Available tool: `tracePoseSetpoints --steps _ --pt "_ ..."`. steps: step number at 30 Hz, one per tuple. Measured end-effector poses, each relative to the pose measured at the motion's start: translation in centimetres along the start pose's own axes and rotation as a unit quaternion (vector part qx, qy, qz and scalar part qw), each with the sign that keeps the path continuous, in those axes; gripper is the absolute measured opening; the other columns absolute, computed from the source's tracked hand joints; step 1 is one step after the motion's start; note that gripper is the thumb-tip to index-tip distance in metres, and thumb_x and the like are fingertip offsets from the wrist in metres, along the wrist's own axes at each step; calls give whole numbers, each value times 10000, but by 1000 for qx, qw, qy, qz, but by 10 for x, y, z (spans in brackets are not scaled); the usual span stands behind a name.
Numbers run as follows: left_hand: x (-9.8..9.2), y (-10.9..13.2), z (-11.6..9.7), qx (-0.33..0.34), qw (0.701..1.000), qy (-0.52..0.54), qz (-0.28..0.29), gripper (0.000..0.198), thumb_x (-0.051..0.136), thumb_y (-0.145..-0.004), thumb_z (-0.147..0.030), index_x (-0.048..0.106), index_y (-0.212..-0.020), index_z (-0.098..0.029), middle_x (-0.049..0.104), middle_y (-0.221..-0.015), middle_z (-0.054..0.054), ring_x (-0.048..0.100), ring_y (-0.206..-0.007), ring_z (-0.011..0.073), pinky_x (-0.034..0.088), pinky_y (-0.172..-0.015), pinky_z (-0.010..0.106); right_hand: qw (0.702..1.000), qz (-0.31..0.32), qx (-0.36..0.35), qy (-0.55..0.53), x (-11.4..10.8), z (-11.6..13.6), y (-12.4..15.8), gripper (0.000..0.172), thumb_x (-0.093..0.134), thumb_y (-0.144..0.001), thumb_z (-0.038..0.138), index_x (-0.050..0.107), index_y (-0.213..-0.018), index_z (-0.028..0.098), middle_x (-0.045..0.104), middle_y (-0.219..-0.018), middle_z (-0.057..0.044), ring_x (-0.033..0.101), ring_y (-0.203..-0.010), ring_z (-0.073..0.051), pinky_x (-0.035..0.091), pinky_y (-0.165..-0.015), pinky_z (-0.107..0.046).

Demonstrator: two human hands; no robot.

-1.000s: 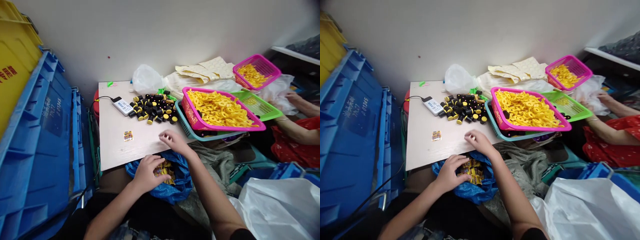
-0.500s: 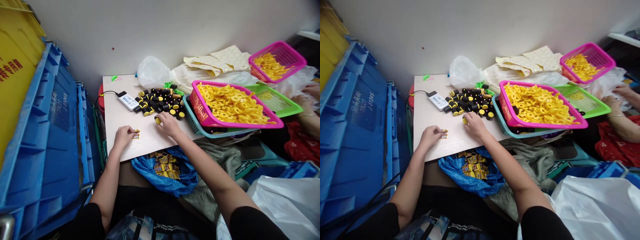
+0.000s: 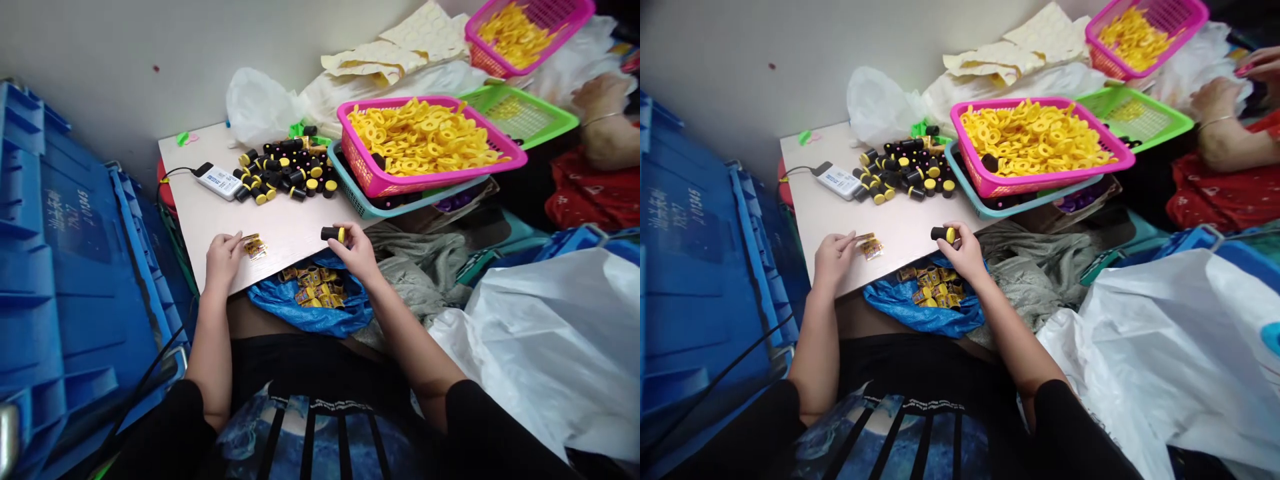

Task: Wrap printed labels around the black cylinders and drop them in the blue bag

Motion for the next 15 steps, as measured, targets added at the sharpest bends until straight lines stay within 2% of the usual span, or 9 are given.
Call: tracePoseSetpoints --steps 3,6,9,12,15 --pt "-6 4 -2 -50 998 17 -19 347 545 -809 -294 647 -1126 -198 673 -807 31 625 -787 181 457 -741 281 992 15 27 -120 0 -3 7 397 656 -731 385 525 -1059 205 604 -863 -15 568 -774 -154 453 -707 -293" --pt "-12 9 -1 -110 991 64 -34 239 588 -778 -351 673 -931 -187 679 -707 11 634 -689 163 451 -645 250 981 46 49 -181 6 1 12 376 681 -722 408 539 -1005 205 609 -832 -5 573 -762 -148 453 -709 -294" --pt "-16 12 -2 -117 977 168 -61 218 627 -739 -369 659 -798 -162 703 -771 42 649 -722 156 475 -655 240 967 87 67 -228 18 10 17 381 708 -702 403 550 -984 202 624 -817 2 581 -738 -140 455 -699 -291" --pt "-19 17 -10 -132 937 314 -81 274 715 -655 -361 639 -805 -145 703 -784 46 650 -710 145 505 -662 252 951 121 80 -273 31 23 21 390 738 -676 379 556 -969 197 638 -836 -1 590 -744 -130 457 -693 -275" --pt "-19 28 -29 -162 880 444 -50 325 779 -598 -362 633 -782 -138 691 -715 27 644 -641 131 509 -596 240 932 151 89 -317 42 39 23 420 752 -670 360 548 -1002 204 640 -830 4 587 -717 -118 453 -669 -257"
Point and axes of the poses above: each hand's wrist, its own y-axis away from the middle knuckle, its own x-axis out of the palm, z = x × y, the point moved 3 cm from there along -y, towards the middle knuckle
